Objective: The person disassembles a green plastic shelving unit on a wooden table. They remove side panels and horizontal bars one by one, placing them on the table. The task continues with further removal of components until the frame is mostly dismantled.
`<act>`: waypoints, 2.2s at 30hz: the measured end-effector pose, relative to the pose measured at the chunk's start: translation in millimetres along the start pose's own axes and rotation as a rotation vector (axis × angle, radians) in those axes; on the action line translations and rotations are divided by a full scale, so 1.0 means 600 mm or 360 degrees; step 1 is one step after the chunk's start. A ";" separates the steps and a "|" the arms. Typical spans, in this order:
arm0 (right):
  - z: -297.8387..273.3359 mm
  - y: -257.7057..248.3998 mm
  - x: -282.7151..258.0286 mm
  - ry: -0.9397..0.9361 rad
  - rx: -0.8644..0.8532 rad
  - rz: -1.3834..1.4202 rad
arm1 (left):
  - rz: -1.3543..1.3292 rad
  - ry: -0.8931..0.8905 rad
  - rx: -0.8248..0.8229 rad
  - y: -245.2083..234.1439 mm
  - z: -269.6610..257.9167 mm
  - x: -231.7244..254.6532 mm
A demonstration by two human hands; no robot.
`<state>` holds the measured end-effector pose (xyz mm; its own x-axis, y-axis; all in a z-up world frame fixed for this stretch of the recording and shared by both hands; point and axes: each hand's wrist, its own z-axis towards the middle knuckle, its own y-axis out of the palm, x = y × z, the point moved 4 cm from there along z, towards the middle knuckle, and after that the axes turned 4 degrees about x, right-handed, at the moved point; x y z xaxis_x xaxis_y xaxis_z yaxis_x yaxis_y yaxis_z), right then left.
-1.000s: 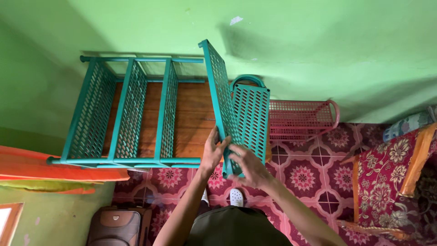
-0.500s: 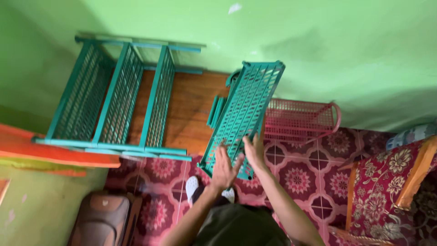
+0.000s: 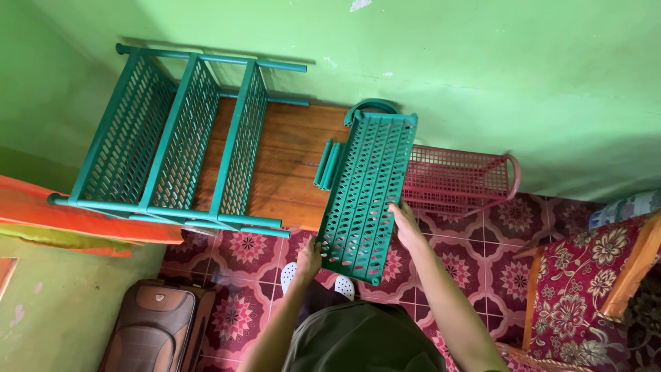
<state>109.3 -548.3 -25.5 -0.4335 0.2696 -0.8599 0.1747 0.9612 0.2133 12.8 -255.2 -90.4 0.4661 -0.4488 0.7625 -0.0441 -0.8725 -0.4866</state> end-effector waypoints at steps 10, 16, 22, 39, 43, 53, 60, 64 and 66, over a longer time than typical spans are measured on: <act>0.024 -0.045 0.033 0.0134 0.0358 -0.0416 | 0.0388 0.0172 0.0436 0.013 -0.010 0.033; -0.050 -0.043 0.097 0.0310 0.0653 -0.0656 | 0.0240 0.0026 0.0290 0.018 -0.009 0.025; -0.084 -0.028 0.099 -0.0368 0.0429 -0.0732 | 0.0072 -0.0121 0.0271 0.024 -0.012 0.021; -0.096 0.009 0.074 -0.0971 0.0971 -0.1162 | -0.0065 0.0375 0.0486 -0.071 -0.047 0.091; -0.080 0.087 0.063 -0.0958 0.0725 -0.0879 | -0.0265 0.0346 0.0057 -0.142 -0.083 0.167; -0.164 0.397 -0.043 -0.1179 0.0281 -0.1016 | -0.0085 0.0793 0.0439 -0.409 -0.106 0.222; -0.235 0.583 -0.097 -0.1683 -0.0366 -0.1507 | 0.0415 0.1179 0.0819 -0.549 -0.056 0.158; -0.234 0.643 -0.048 -0.1635 -0.0652 -0.1872 | 0.0971 0.1209 0.0459 -0.585 0.025 0.111; -0.223 0.674 -0.011 -0.1665 -0.0651 -0.2102 | 0.1145 0.0971 0.0084 -0.595 0.061 0.078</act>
<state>64.6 -153.7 128.7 0.6508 -0.6365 -0.4139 -0.0853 0.4804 -0.8729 83.0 42.2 103.3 -0.2012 -0.9126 0.3560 -0.0943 -0.3437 -0.9343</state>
